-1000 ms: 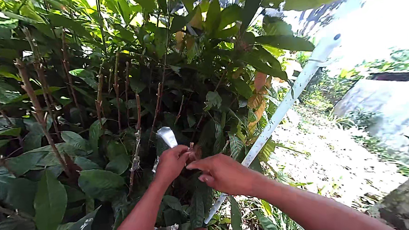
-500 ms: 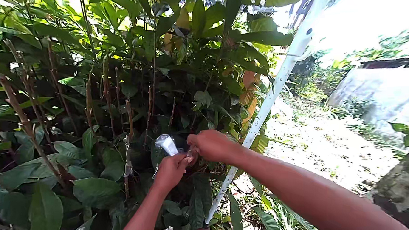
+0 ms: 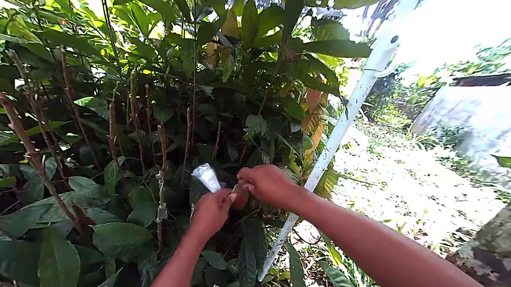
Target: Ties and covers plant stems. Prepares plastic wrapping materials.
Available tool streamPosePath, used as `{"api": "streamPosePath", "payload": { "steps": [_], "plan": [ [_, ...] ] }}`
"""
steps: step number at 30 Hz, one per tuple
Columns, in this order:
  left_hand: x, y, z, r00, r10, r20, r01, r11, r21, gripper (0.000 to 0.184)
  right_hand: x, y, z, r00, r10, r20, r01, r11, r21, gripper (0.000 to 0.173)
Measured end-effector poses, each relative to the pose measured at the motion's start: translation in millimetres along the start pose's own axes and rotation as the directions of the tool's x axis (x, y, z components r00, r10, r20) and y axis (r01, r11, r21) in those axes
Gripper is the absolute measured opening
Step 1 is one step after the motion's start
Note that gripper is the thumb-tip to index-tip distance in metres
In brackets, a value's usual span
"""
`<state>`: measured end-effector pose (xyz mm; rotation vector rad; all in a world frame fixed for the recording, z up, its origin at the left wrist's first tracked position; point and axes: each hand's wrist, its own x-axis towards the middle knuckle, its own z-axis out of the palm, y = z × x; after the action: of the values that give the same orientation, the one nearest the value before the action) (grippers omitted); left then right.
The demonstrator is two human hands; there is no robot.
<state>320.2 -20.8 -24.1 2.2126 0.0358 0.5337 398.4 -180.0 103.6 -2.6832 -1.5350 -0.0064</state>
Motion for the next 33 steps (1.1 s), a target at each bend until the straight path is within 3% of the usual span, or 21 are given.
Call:
{"api": "streamPosePath", "payload": {
  "steps": [9, 13, 17, 21, 24, 27, 29, 33],
  "plan": [
    [-6, -10, 5, 0.987, 0.054, -0.150, -0.056, 0.998, -0.014, 0.033, -11, 3, 14, 0.998, -0.025, 0.050, 0.024, 1.000, 0.017, 0.029],
    [-4, -14, 2, 0.982, 0.064, -0.178, -0.063, 0.998, 0.014, 0.033, -21, 0, 22, 0.996, -0.083, -0.028, 0.082, 0.995, -0.051, 0.031],
    [-4, -8, 3, 0.989, 0.083, -0.124, -0.078, 0.996, 0.041, 0.032, -26, -23, 12, 0.985, -0.168, 0.028, 0.170, 0.981, -0.097, 0.026],
    [-8, 5, 11, 0.993, 0.118, 0.013, -0.119, 0.991, 0.067, 0.029, 8, -24, -7, 0.965, -0.211, 0.154, 0.234, 0.960, -0.154, 0.021],
    [-10, -3, 4, 0.993, 0.118, -0.032, -0.120, 0.990, -0.069, 0.029, 34, 15, 16, 0.981, -0.175, 0.089, 0.175, 0.985, 0.011, 0.030],
    [-10, -4, -10, 0.984, -0.045, -0.173, -0.003, 0.963, -0.268, 0.022, 30, 15, 45, 0.987, -0.156, -0.044, 0.162, 0.972, 0.170, 0.034],
    [-8, -3, -11, 0.964, -0.139, -0.228, 0.050, 0.932, -0.359, 0.020, 24, 7, 60, 0.979, -0.171, -0.114, 0.189, 0.967, 0.172, 0.034],
    [2, -4, -6, 0.946, -0.178, -0.272, 0.040, 0.894, -0.446, 0.019, 2, -9, 78, 0.958, -0.245, -0.149, 0.259, 0.962, 0.084, 0.028]
  ]
}}
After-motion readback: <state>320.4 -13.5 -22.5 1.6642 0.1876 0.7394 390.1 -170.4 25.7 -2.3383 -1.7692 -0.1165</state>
